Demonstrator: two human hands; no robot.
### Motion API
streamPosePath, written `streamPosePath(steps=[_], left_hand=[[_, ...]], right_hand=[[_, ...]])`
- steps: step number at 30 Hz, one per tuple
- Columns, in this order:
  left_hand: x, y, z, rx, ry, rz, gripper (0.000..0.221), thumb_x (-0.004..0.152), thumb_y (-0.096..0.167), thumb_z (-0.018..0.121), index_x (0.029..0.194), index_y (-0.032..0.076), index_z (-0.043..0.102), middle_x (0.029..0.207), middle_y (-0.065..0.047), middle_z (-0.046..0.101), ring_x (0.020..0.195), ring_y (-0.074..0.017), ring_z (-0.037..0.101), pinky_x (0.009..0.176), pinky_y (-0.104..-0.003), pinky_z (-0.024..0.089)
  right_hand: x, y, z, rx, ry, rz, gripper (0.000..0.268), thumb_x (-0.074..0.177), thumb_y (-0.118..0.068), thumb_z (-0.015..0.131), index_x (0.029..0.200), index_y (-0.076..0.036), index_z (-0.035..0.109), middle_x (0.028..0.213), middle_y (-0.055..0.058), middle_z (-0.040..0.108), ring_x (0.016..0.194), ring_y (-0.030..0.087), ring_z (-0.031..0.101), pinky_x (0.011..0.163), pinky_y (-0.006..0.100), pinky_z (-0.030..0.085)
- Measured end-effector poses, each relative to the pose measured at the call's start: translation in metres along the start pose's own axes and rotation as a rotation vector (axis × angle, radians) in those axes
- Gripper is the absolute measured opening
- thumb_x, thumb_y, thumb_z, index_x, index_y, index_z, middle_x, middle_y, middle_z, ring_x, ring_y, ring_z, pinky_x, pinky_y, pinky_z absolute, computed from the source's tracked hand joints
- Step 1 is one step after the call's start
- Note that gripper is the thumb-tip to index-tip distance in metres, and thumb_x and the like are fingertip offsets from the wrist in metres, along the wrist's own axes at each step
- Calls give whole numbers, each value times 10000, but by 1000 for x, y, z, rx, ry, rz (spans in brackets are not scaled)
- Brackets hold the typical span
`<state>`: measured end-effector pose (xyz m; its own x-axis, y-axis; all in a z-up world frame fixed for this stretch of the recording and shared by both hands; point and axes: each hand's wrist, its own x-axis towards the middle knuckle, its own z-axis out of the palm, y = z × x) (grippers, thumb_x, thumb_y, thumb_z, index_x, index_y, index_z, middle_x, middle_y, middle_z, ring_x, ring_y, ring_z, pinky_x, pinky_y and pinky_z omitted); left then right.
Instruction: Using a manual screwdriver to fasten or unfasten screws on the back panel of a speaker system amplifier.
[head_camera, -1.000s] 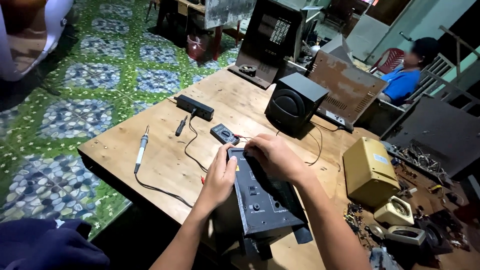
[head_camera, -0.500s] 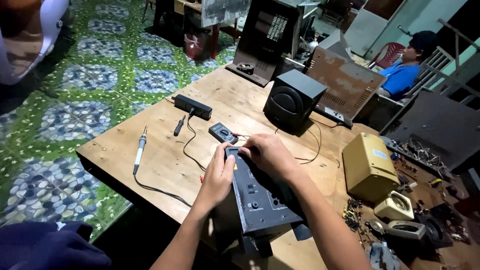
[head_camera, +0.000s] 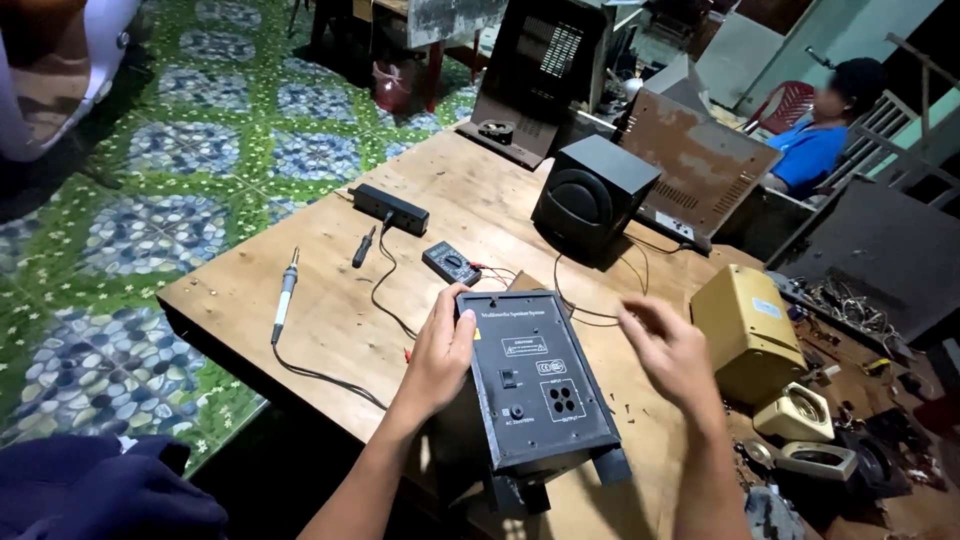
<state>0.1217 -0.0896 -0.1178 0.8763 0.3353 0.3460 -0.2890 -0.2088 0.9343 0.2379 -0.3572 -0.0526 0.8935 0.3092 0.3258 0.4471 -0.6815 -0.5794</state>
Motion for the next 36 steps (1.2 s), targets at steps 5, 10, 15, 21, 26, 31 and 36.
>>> streamPosePath(steps=[5, 10, 15, 21, 26, 31, 36], left_hand=[[10, -1, 2, 35, -43, -138, 502, 992, 331, 325, 1405, 66, 427, 1312, -151, 607, 1189, -273, 596, 995, -393, 423], [14, -20, 10, 40, 68, -13, 383, 1004, 264, 392, 1317, 79, 513, 1223, -128, 646, 1162, -255, 607, 1003, -361, 411], [9, 9, 6, 52, 2, -72, 377, 1005, 259, 355, 1304, 72, 486, 1156, -120, 617, 1035, -237, 594, 907, -359, 434], [5, 20, 6, 64, -11, -144, 376, 1011, 241, 348, 1335, 99, 477, 910, -70, 574, 759, -183, 525, 726, -348, 416], [7, 21, 5, 64, -18, -195, 408, 1002, 253, 348, 1362, 106, 469, 950, -87, 606, 824, -203, 563, 774, -355, 436], [5, 18, 4, 85, -27, -197, 386, 1020, 246, 349, 1365, 122, 468, 704, -26, 468, 563, -147, 380, 577, -344, 336], [5, 23, 6, 77, -20, -216, 387, 1019, 252, 346, 1361, 126, 474, 738, -36, 507, 587, -153, 409, 602, -344, 356]], right_hand=[[-55, 175, -9, -393, -186, 543, 530, 860, -542, 670, 1313, -271, 723, 1125, 39, 833, 1087, 211, 762, 951, 375, 536], [-155, 330, -16, -505, -53, 555, 596, 707, -425, 855, 1235, -168, 751, 1251, 46, 779, 1212, 242, 706, 1076, 374, 502], [-196, 316, -20, -434, -20, 483, 546, 747, -289, 849, 1252, -132, 711, 1289, 81, 713, 1225, 296, 628, 1092, 406, 459], [-183, 234, -29, -363, -73, 687, 359, 888, -253, 750, 1227, -137, 741, 1314, 43, 716, 1242, 255, 639, 1064, 421, 496], [-173, 223, -31, -348, -34, 745, 279, 866, -235, 795, 1122, -124, 789, 1160, 29, 799, 1107, 225, 712, 958, 381, 554], [-171, 210, -36, -279, -13, 806, 281, 887, -192, 767, 1161, -126, 764, 1132, 34, 804, 1046, 202, 729, 901, 362, 561], [-170, 200, -43, -126, 94, 741, 444, 924, -147, 659, 1363, -106, 605, 1001, 51, 749, 924, 196, 673, 879, 354, 508]])
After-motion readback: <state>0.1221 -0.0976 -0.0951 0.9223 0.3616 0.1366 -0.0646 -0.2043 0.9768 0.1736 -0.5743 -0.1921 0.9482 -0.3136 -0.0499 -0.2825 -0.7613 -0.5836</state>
